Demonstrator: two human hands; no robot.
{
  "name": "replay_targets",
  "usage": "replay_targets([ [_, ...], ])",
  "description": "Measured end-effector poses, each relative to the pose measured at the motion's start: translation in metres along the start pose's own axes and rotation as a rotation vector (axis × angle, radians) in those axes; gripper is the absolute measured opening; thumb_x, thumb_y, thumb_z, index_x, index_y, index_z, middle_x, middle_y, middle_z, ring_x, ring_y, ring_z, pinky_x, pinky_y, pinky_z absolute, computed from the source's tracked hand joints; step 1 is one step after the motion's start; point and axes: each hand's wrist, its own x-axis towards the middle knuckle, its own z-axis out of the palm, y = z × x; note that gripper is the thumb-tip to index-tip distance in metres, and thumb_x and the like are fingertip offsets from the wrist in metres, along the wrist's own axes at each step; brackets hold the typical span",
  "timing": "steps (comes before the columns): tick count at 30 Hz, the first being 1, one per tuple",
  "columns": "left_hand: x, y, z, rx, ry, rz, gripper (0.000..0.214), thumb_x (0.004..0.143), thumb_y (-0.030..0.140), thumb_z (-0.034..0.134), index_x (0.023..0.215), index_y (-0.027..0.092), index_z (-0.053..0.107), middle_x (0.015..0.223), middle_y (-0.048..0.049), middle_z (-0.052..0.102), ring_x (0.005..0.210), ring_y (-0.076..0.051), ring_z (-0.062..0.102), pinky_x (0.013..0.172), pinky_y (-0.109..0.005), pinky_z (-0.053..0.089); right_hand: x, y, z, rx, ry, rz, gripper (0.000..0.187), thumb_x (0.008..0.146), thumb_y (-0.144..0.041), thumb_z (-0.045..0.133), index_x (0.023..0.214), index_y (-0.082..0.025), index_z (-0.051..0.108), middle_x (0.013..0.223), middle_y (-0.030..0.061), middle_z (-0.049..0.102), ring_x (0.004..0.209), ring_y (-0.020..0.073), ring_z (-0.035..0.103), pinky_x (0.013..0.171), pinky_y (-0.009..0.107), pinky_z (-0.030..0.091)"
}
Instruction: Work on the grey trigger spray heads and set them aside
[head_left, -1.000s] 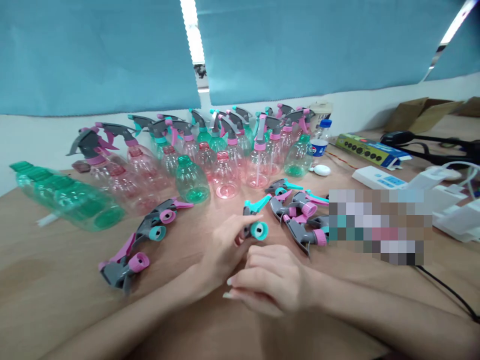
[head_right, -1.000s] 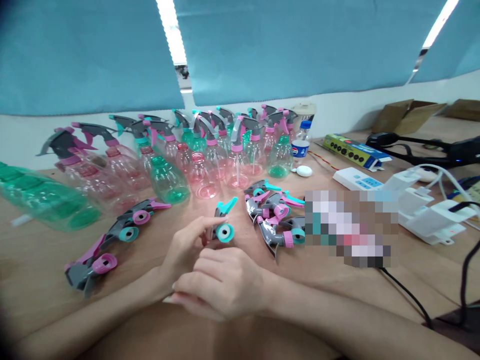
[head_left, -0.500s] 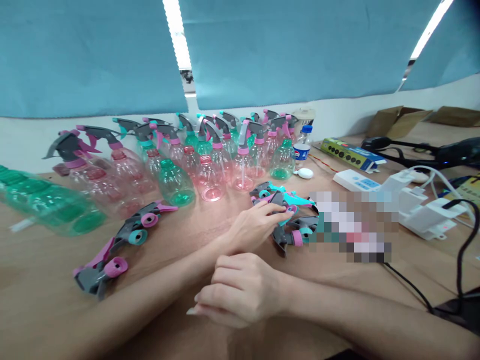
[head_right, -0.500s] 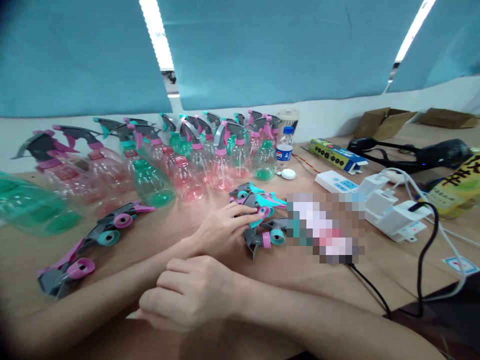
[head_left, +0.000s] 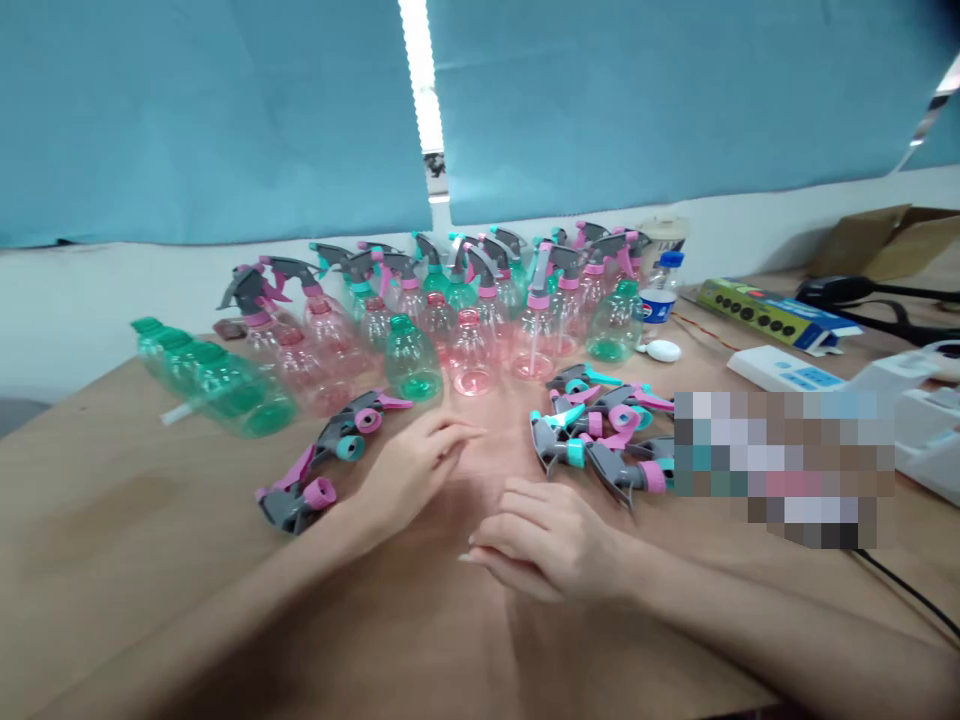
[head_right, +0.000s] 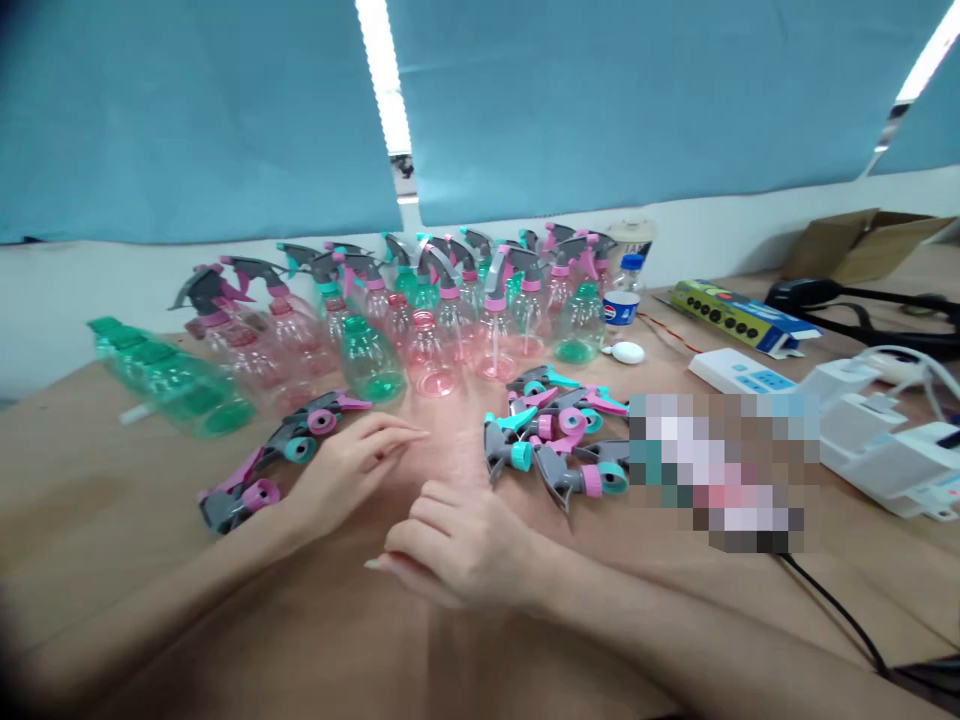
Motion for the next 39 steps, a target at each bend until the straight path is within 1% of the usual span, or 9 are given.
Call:
replay_targets([
  [3,-0.026,-0.030,-0.038,0.164,0.007,-0.111,0.027,0.092,0.018,0.040,0.102,0.021,0.065,0.107,-0.0069,0.063,0.100,-0.022,0.059,0.085,-0.036,0.048,-0.003,0.005,0.001,-0.076,-0.128,0.110,0.024,0.093,-0.022,0.046,0.072,-0.014,0.056,0.062,0.0030,0.055,0.059,0.0148,0.049,0.053,0.026,0.038],
  [7,-0.047,-0.075,-0.081,0.282,0.015,-0.256,0.028,0.093,0.028,0.039,0.100,0.025,0.066,0.099,-0.0057,0.066,0.090,-0.024,0.061,0.074,-0.032,0.048,-0.010,0.016,0.006,-0.196,-0.264,0.271,0.022,0.093,-0.023,0.044,0.076,-0.015,0.056,0.073,0.0058,0.058,0.068,0.0173,0.052,0.061,0.028,0.042],
  [12,-0.058,-0.096,-0.101,0.236,-0.118,-0.312,0.030,0.088,0.038,0.047,0.103,0.021,0.067,0.098,-0.0036,0.068,0.083,-0.023,0.061,0.068,-0.026,0.045,-0.019,0.028,0.011,-0.255,-0.331,0.381,0.016,0.091,-0.022,0.047,0.078,-0.017,0.056,0.077,0.0050,0.059,0.070,0.0167,0.055,0.061,0.027,0.043],
  [16,-0.059,-0.081,-0.103,0.196,-0.201,-0.338,0.028,0.085,0.037,0.052,0.105,0.025,0.067,0.101,-0.0046,0.067,0.085,-0.023,0.059,0.070,-0.027,0.044,-0.023,0.034,0.010,-0.342,-0.314,0.512,0.018,0.091,-0.028,0.049,0.078,-0.018,0.056,0.075,0.0034,0.059,0.064,0.0149,0.055,0.056,0.026,0.041],
  [21,-0.067,-0.054,-0.106,0.182,-0.275,-0.441,0.032,0.091,0.040,0.041,0.094,0.022,0.067,0.092,-0.0041,0.066,0.088,-0.023,0.058,0.073,-0.030,0.043,-0.024,0.035,0.008,-0.388,-0.319,0.580,0.020,0.091,-0.031,0.050,0.077,-0.018,0.055,0.073,0.0025,0.059,0.063,0.0151,0.056,0.055,0.025,0.041],
  [25,-0.091,-0.046,-0.096,0.244,-0.295,-0.475,0.030,0.079,0.048,0.060,0.091,0.021,0.066,0.089,-0.0036,0.064,0.085,-0.025,0.058,0.067,-0.030,0.042,-0.023,0.031,0.009,-0.329,-0.306,0.552,0.017,0.091,-0.027,0.048,0.079,-0.018,0.056,0.077,0.0036,0.060,0.067,0.0158,0.058,0.057,0.026,0.044],
  [29,-0.106,-0.040,-0.085,0.230,-0.243,-0.444,0.014,0.082,0.035,0.059,0.084,0.023,0.066,0.083,-0.0011,0.062,0.082,-0.024,0.057,0.066,-0.030,0.041,-0.019,0.025,0.011,-0.245,-0.278,0.460,0.015,0.090,-0.022,0.048,0.078,-0.018,0.055,0.075,0.0039,0.059,0.066,0.0164,0.056,0.059,0.027,0.044],
  [34,-0.091,-0.002,-0.083,0.176,-0.081,-0.291,0.014,0.083,0.027,0.060,0.097,0.025,0.063,0.091,-0.0007,0.064,0.083,-0.022,0.055,0.071,-0.032,0.044,-0.016,0.018,0.010,-0.134,-0.160,0.340,0.007,0.090,-0.020,0.049,0.087,-0.017,0.054,0.072,0.0031,0.059,0.067,0.0165,0.056,0.060,0.028,0.046],
  [39,-0.061,0.025,-0.042,0.023,0.089,-0.136,0.018,0.085,0.018,0.059,0.103,0.021,0.060,0.096,-0.0033,0.063,0.092,-0.020,0.055,0.081,-0.032,0.046,-0.014,0.013,0.004,-0.013,-0.001,0.313,0.017,0.088,-0.021,0.054,0.104,-0.017,0.050,0.072,0.0005,0.056,0.067,0.0150,0.056,0.066,0.030,0.048],
])
